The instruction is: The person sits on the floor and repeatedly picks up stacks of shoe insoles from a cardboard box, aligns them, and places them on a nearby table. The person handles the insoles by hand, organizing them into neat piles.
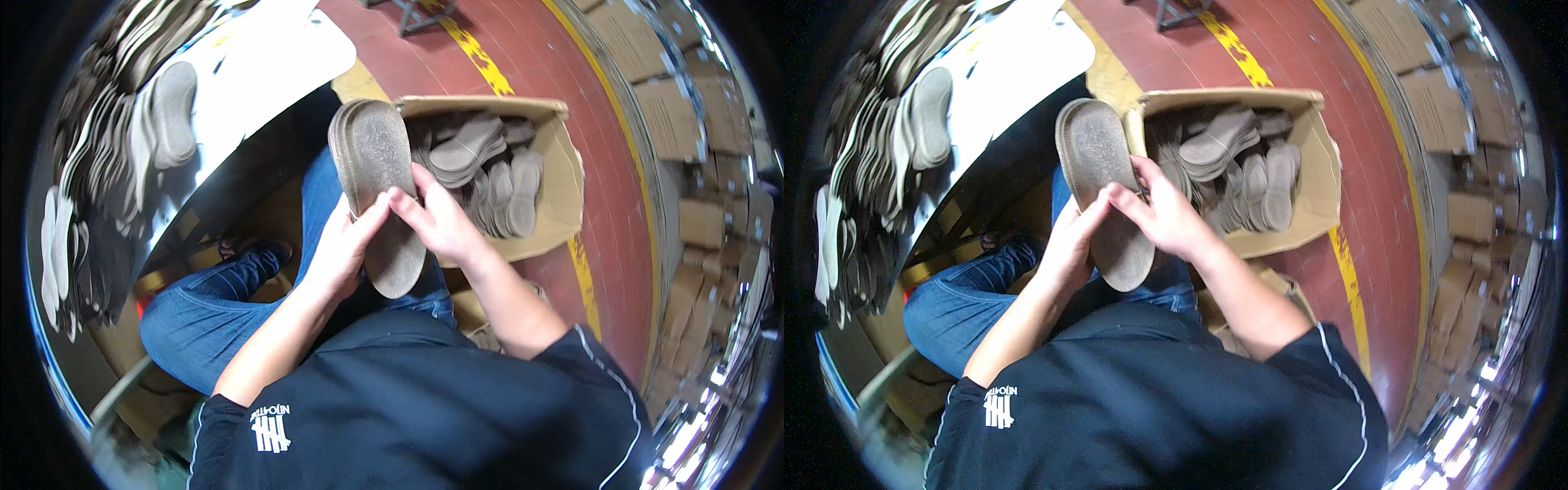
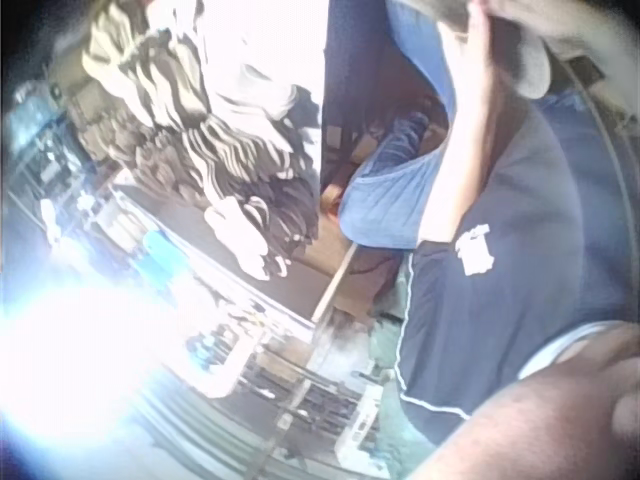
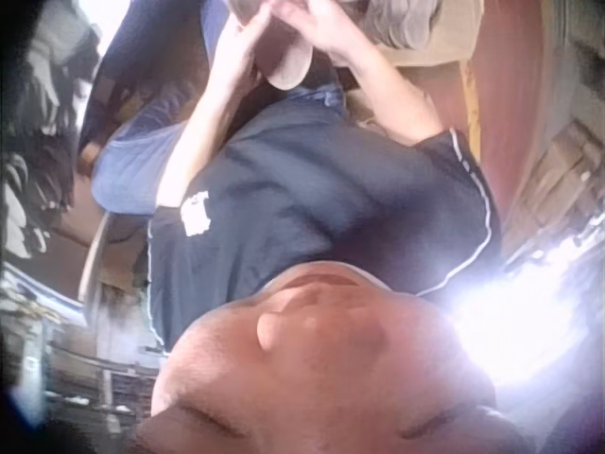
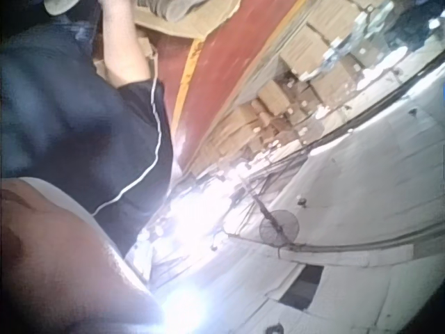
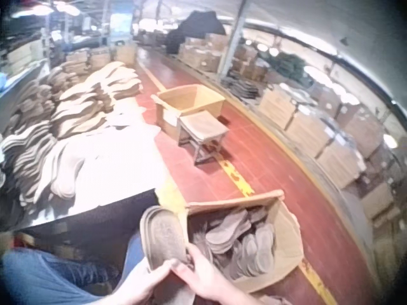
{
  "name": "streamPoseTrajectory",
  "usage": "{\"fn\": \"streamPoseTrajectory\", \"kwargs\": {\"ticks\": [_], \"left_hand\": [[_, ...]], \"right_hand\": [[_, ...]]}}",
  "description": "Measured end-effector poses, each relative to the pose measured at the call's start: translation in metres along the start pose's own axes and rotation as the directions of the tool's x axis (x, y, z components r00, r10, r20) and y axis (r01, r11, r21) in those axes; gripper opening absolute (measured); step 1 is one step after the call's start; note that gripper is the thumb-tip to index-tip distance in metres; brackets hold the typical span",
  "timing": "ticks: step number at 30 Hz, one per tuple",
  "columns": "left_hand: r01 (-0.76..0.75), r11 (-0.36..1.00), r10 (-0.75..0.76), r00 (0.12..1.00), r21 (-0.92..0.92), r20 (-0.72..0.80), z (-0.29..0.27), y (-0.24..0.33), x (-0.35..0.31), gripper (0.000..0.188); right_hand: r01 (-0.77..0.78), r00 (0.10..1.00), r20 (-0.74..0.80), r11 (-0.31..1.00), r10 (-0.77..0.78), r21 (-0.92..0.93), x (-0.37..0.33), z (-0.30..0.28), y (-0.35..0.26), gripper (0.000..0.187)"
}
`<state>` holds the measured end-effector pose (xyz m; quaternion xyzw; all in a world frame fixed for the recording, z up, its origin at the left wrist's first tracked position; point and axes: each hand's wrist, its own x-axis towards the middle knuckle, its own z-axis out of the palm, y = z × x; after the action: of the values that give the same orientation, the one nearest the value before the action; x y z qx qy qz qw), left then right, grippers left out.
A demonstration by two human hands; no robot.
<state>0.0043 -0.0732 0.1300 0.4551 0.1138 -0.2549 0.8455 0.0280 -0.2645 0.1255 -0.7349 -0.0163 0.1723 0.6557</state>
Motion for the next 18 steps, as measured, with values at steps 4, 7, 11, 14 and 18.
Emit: {"fn": "streamPoseTrajectory", "kwargs": {"ticks": [4, 7, 11, 14, 18], "left_hand": [[-0.183, 0.851, 0.116, 0.980, 0.492, 0.163, -0.007, 0.004, 0.006, 0.079], [-0.126, 0.718, -0.010, 0.981, 0.684, 0.191, -0.019, 0.006, -0.002, 0.091], [-0.260, 0.401, 0.025, 0.962, 0.879, 0.273, -0.034, 0.002, -0.001, 0.089], [-0.491, -0.001, 0.090, 0.868, 0.871, 0.489, -0.041, -0.008, 0.003, 0.083], [-0.506, -0.052, 0.106, 0.854, 0.861, 0.508, -0.046, -0.018, 0.006, 0.078]], "right_hand": [[-0.186, 0.981, 0.123, 0.904, 0.150, 0.385, -0.004, -0.025, 0.003, 0.083], [-0.272, 0.960, 0.167, 0.897, 0.226, 0.350, -0.020, -0.075, 0.010, 0.083], [-0.196, 0.932, -0.268, 0.961, 0.244, 0.194, -0.040, -0.135, 0.032, 0.089], [-0.205, 0.801, -0.525, 0.955, 0.289, 0.213, -0.053, -0.179, 0.061, 0.074], [-0.225, 0.540, -0.787, 0.952, 0.298, 0.207, -0.059, -0.211, 0.132, 0.070]]}}
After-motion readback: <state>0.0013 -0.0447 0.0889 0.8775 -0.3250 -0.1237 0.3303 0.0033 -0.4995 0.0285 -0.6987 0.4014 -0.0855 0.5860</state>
